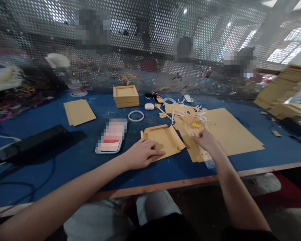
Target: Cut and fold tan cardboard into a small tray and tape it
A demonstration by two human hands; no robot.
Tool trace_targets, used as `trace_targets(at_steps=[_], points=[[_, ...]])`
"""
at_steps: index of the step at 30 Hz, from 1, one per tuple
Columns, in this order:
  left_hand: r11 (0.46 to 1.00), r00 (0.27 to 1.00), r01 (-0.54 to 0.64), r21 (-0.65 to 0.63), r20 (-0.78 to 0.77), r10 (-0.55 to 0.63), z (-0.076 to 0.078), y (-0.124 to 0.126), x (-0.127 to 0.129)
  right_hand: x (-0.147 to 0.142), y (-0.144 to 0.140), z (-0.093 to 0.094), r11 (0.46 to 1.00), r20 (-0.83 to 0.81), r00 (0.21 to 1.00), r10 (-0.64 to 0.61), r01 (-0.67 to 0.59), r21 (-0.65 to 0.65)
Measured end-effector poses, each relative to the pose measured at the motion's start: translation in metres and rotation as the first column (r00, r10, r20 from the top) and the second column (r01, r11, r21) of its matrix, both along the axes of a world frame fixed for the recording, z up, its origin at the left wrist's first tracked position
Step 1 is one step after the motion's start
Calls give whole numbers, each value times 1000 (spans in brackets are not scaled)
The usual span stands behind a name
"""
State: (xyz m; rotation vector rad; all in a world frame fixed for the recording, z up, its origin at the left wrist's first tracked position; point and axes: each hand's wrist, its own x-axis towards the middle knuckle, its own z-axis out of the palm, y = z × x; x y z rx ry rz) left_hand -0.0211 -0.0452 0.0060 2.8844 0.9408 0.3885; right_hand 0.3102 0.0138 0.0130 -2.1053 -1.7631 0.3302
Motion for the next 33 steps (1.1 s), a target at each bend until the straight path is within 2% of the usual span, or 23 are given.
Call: trace_targets(at_steps=[2,3,5,7,11,14,17,19,22,26,29,33], points=[[1000,1000,-2,-1,5,2,0,0,-1,-10,-14,7,1000,-276,961,27,-28,-2],[1000,1000,-1,-4,6,1,0,1,-1,-17,-23,11,998,-464,885,46,-60,-16],[1000,1000,2,-11,6,-2,0,1,-1,-35,-46,20,990,-656,750,83,-140,-34],[1000,1000,7,-14,4,-7,0,1,-1,-57,-71,26,977,-722,684,100,-206,-59],[1000,1000,9,-9,-18,-9,1,1,-2,-100,-105,23,942,-762,643,74,-295,-157],[1000,1000,12,-20,-28,-12,2,2,-4,-122,-115,13,939,-825,558,88,-323,-118],[999,1000,19,-47,-24,-20,3,3,-4,-131,-115,6,948,-869,487,85,-307,-79],[998,1000,21,-61,-20,-22,3,3,-5,-132,-114,5,960,-861,504,71,-270,-79],[997,1000,24,-70,-15,-25,4,4,-5,-131,-114,3,959,-811,582,60,-260,-116],[997,999,35,-67,-18,-36,4,6,-5,-129,-119,-3,931,-745,653,136,-342,-130],[997,999,39,-72,-16,-40,4,8,-5,-131,-123,-7,922,-702,697,146,-353,-158],[995,999,45,-85,-10,-46,2,11,-5,-137,-125,-6,919,-533,807,256,-373,-124]])
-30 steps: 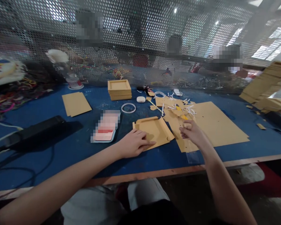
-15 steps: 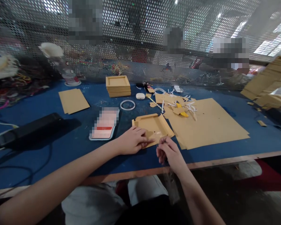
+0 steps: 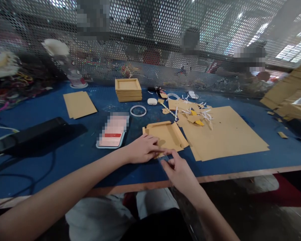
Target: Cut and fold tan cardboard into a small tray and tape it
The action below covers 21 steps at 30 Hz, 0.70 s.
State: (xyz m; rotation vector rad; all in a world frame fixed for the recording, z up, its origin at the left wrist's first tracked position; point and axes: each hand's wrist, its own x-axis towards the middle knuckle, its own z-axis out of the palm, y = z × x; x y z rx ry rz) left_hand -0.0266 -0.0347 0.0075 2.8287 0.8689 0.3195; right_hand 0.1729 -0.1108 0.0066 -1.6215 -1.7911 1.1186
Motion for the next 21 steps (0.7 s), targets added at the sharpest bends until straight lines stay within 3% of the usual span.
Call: trace_targets(at_steps=[3,12,21], points=[[1000,1000,3,0,9,-3,-2,1,0,-6,3,1,994,142,990,-12,-3,106],[1000,1000,2,-7,-7,-2,0,0,0,-11,11,-5,981,293,956,-1,-56,187],[1000,1000,-10,0,22,10,-5,1,0,-15,13,4,986,219,971,95,-122,116]])
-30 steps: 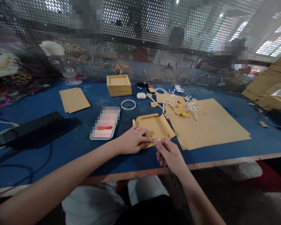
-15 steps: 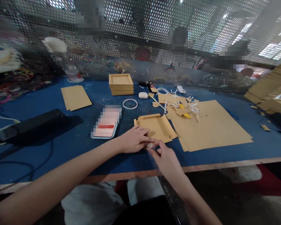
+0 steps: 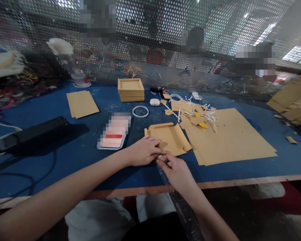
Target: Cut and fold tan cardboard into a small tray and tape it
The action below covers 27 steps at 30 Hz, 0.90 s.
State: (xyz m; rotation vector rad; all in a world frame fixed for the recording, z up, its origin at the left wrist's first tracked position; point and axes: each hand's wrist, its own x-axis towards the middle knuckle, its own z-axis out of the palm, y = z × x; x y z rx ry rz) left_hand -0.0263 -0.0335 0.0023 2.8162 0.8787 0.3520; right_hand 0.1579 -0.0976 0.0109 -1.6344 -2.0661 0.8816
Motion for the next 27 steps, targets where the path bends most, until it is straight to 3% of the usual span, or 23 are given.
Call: trace_targets(at_steps=[5,13,18,27], points=[[1000,1000,5,0,-28,-5,3,0,0,-1,2,0,1000,52,999,-12,11,25],[1000,999,3,8,-42,-3,3,-1,1,3,1,0,996,89,993,-72,75,-38],[1000,1000,6,4,-29,-6,3,-2,0,17,2,0,989,159,977,-144,139,40],[999,999,35,11,-39,-35,6,-2,-2,47,11,3,970,276,930,-243,240,43]])
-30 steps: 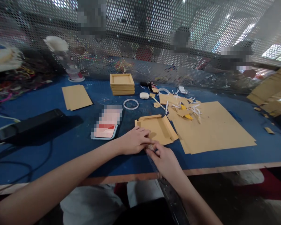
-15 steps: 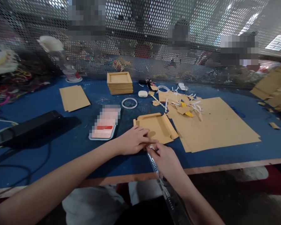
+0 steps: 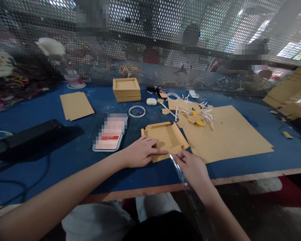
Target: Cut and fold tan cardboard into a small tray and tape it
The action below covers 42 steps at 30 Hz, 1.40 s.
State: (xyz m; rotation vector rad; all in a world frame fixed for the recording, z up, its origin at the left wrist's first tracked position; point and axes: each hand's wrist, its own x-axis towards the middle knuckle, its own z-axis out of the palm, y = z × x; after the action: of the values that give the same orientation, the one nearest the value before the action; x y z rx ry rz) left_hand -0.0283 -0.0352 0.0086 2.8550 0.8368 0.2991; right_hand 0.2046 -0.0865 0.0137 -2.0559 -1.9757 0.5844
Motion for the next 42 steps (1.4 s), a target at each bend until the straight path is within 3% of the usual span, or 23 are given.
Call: trace_targets(at_steps=[16,25,29,33,35,37,38,41,42], points=[[1000,999,-25,1,48,25,-3,-4,1,48,15,1,984,65,982,-177,178,-10],[994,986,-112,-11,124,112,-5,-9,6,79,20,-8,975,-282,933,-223,217,-51],[978,967,-207,10,152,203,-7,-14,11,99,51,-13,974,-292,936,-196,221,55],[971,969,-227,77,115,218,-5,-17,13,104,84,-9,968,-134,971,-197,214,128],[971,973,-219,92,100,210,-4,-17,13,95,89,-1,942,-38,977,-208,211,259],[976,978,-198,90,87,191,-3,-17,13,80,84,8,897,99,986,-134,79,435],[980,981,-181,86,81,175,-3,-17,13,71,78,12,881,154,988,-22,-53,470],[986,989,-142,85,61,137,-2,-17,13,46,60,18,838,157,898,411,-440,322],[986,989,-141,88,52,137,-2,-17,12,39,55,19,819,143,865,481,-501,279]])
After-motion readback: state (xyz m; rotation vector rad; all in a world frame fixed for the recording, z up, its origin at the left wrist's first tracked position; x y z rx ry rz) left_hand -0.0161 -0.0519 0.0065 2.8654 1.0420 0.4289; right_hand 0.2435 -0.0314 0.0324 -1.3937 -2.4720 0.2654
